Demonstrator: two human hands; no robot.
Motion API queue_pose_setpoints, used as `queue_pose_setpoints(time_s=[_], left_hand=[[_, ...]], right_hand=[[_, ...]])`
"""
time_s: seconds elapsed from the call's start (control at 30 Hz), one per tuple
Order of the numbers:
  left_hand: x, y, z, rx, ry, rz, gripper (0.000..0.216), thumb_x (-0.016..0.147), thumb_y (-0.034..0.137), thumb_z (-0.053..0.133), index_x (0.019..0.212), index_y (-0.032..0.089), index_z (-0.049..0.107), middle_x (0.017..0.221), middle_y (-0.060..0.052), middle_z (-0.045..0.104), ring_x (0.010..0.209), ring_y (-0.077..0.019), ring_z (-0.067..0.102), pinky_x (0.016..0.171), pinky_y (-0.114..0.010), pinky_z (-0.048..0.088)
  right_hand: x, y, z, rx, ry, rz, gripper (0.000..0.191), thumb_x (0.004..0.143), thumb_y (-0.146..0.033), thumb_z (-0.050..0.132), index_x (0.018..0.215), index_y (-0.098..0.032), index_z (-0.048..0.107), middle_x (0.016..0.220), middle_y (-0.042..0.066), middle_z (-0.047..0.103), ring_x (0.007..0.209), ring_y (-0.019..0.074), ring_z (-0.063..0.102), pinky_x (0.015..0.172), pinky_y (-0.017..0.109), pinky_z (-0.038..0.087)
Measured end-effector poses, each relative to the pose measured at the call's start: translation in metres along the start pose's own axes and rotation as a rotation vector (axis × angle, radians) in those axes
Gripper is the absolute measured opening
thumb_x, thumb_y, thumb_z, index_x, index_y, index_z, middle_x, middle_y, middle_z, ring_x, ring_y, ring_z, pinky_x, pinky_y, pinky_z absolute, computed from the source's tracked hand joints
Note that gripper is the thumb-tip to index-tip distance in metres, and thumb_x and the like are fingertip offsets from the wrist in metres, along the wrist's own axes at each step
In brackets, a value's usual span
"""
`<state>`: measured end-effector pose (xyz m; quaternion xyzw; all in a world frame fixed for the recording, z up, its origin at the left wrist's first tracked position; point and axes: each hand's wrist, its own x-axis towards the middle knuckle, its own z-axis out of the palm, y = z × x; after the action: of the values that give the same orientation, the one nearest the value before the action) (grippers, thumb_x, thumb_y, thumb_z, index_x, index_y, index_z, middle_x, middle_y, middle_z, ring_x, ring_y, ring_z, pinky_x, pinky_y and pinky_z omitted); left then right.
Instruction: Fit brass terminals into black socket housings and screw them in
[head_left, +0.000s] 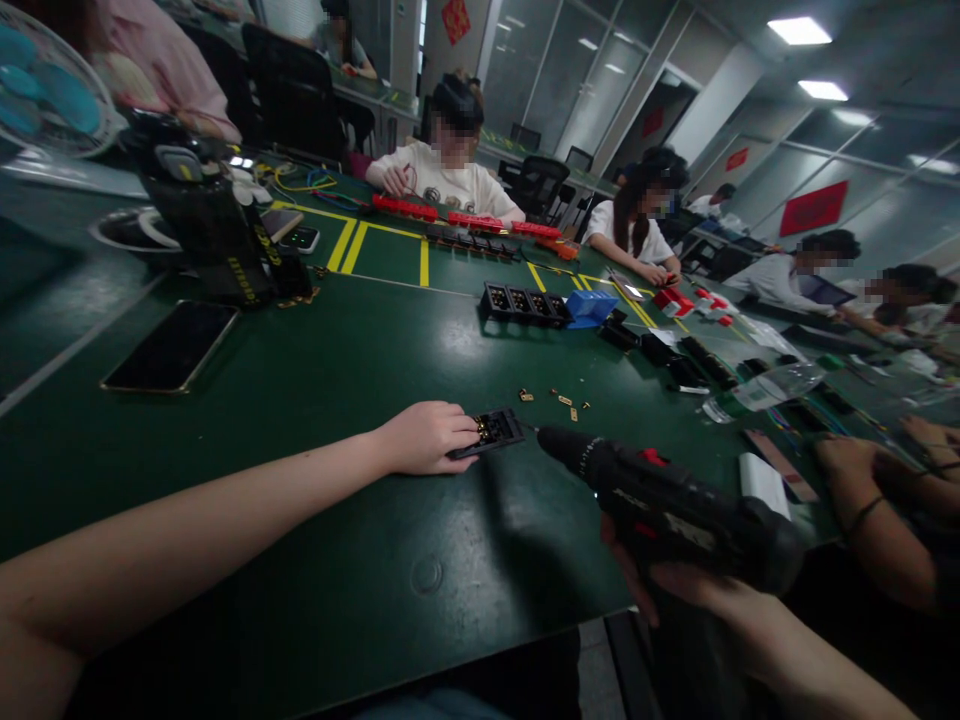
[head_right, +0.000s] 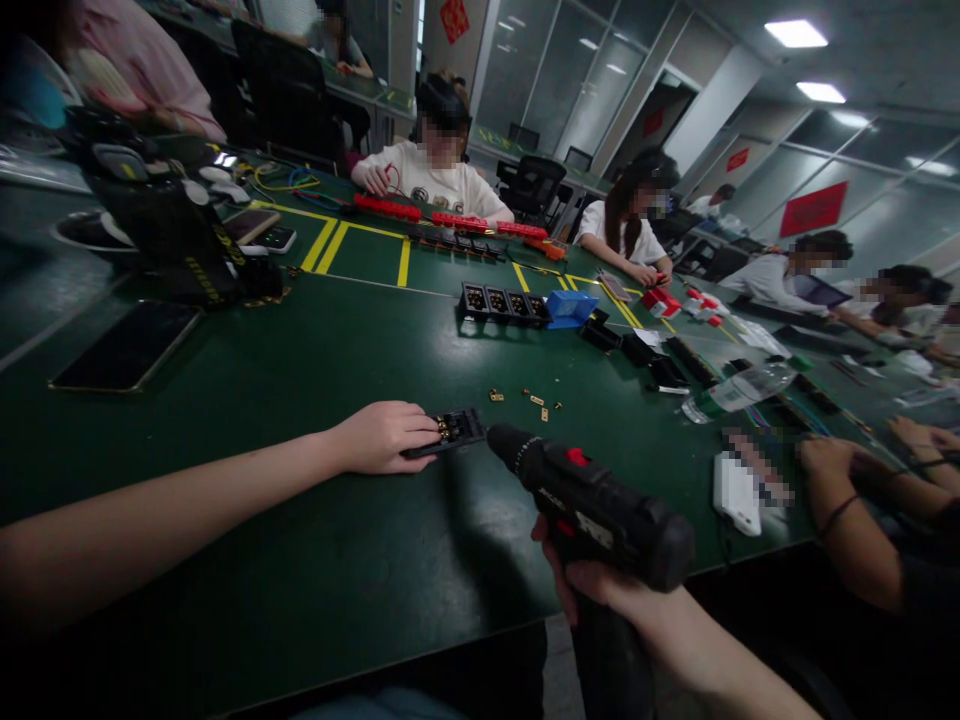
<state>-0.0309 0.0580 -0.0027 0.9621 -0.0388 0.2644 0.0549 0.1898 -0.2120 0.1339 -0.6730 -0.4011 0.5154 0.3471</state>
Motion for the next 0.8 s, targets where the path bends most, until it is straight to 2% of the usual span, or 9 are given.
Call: queue_pose_setpoints(time_s=[0.13, 0.23, 0.33, 0.4, 0.5, 0.6, 0.73, 0.8], left_hand=[[0.0, 0.0, 0.001, 0.0, 0.023, 0.017, 0.025, 0.093, 0.032, 0.06, 0.104, 0.012, 0.071, 0.103, -0.011, 0.075, 0.089, -0.0225, 0.069, 0.076, -0.035, 0.057], [0.0, 0.0, 0.002, 0.006, 0.036, 0.02, 0.026, 0.094, 0.032, 0.058, 0.104, 0.012, 0.072, 0.101, -0.011, 0.075, 0.088, -0.0223, 0.07, 0.076, -0.035, 0.057], [0.001, 0.0, 0.001, 0.009, 0.014, 0.009, 0.027, 0.096, 0.032, 0.057, 0.105, 0.013, 0.072, 0.1, -0.011, 0.075, 0.089, -0.0223, 0.07, 0.077, -0.036, 0.058], [0.002, 0.001, 0.0, 0.014, -0.001, 0.007, 0.026, 0.096, 0.032, 0.057, 0.104, 0.013, 0.073, 0.101, -0.011, 0.075, 0.09, -0.0224, 0.07, 0.077, -0.036, 0.059], [0.003, 0.002, -0.002, 0.028, -0.003, 0.01, 0.025, 0.096, 0.032, 0.058, 0.104, 0.013, 0.073, 0.103, -0.011, 0.075, 0.09, -0.0224, 0.07, 0.077, -0.036, 0.059], [0.003, 0.002, -0.002, 0.037, -0.004, 0.006, 0.025, 0.096, 0.032, 0.058, 0.105, 0.013, 0.073, 0.104, -0.011, 0.075, 0.09, -0.0223, 0.07, 0.077, -0.036, 0.06], [0.003, 0.001, -0.001, 0.035, -0.028, -0.002, 0.025, 0.096, 0.032, 0.058, 0.107, 0.014, 0.072, 0.105, -0.01, 0.075, 0.091, -0.0219, 0.07, 0.079, -0.036, 0.06], [0.004, 0.001, -0.001, 0.036, -0.042, -0.004, 0.025, 0.096, 0.032, 0.058, 0.107, 0.014, 0.072, 0.105, -0.01, 0.075, 0.091, -0.0217, 0.07, 0.079, -0.035, 0.059]], right_hand=[[0.031, 0.009, -0.033, -0.36, 0.198, -0.129, 0.042, 0.079, -0.045, 0.072, 0.111, -0.019, 0.064, 0.097, 0.008, 0.07, 0.084, 0.0242, 0.065, 0.074, 0.037, 0.053], [0.064, 0.017, -0.068, -0.76, 0.244, -0.214, 0.038, 0.077, -0.038, 0.069, 0.108, -0.018, 0.062, 0.094, 0.007, 0.07, 0.085, 0.0262, 0.064, 0.074, 0.035, 0.051], [0.094, 0.028, -0.109, -1.148, 0.281, -0.142, 0.044, 0.074, -0.032, 0.067, 0.114, -0.016, 0.061, 0.105, 0.012, 0.07, 0.091, 0.0282, 0.065, 0.074, 0.033, 0.048], [0.11, 0.038, -0.133, -1.291, 0.271, -0.058, 0.048, 0.075, -0.029, 0.066, 0.121, -0.017, 0.06, 0.115, 0.014, 0.068, 0.096, 0.029, 0.066, 0.074, 0.032, 0.047], [0.128, 0.05, -0.161, -1.342, 0.218, -0.005, 0.05, 0.077, -0.029, 0.065, 0.125, -0.016, 0.059, 0.118, 0.015, 0.068, 0.101, 0.0291, 0.066, 0.076, 0.032, 0.047], [0.144, 0.057, -0.179, -1.328, 0.192, -0.011, 0.05, 0.079, -0.028, 0.064, 0.126, -0.012, 0.059, 0.119, 0.016, 0.067, 0.104, 0.0288, 0.065, 0.078, 0.031, 0.048], [0.163, 0.053, -0.195, -1.319, 0.121, -0.068, 0.055, 0.081, -0.027, 0.064, 0.132, -0.01, 0.057, 0.125, 0.019, 0.064, 0.111, 0.0296, 0.063, 0.088, 0.033, 0.048], [0.166, 0.046, -0.2, -1.344, 0.084, -0.028, 0.059, 0.082, -0.024, 0.063, 0.139, -0.012, 0.053, 0.13, 0.019, 0.062, 0.114, 0.0313, 0.062, 0.091, 0.036, 0.048]])
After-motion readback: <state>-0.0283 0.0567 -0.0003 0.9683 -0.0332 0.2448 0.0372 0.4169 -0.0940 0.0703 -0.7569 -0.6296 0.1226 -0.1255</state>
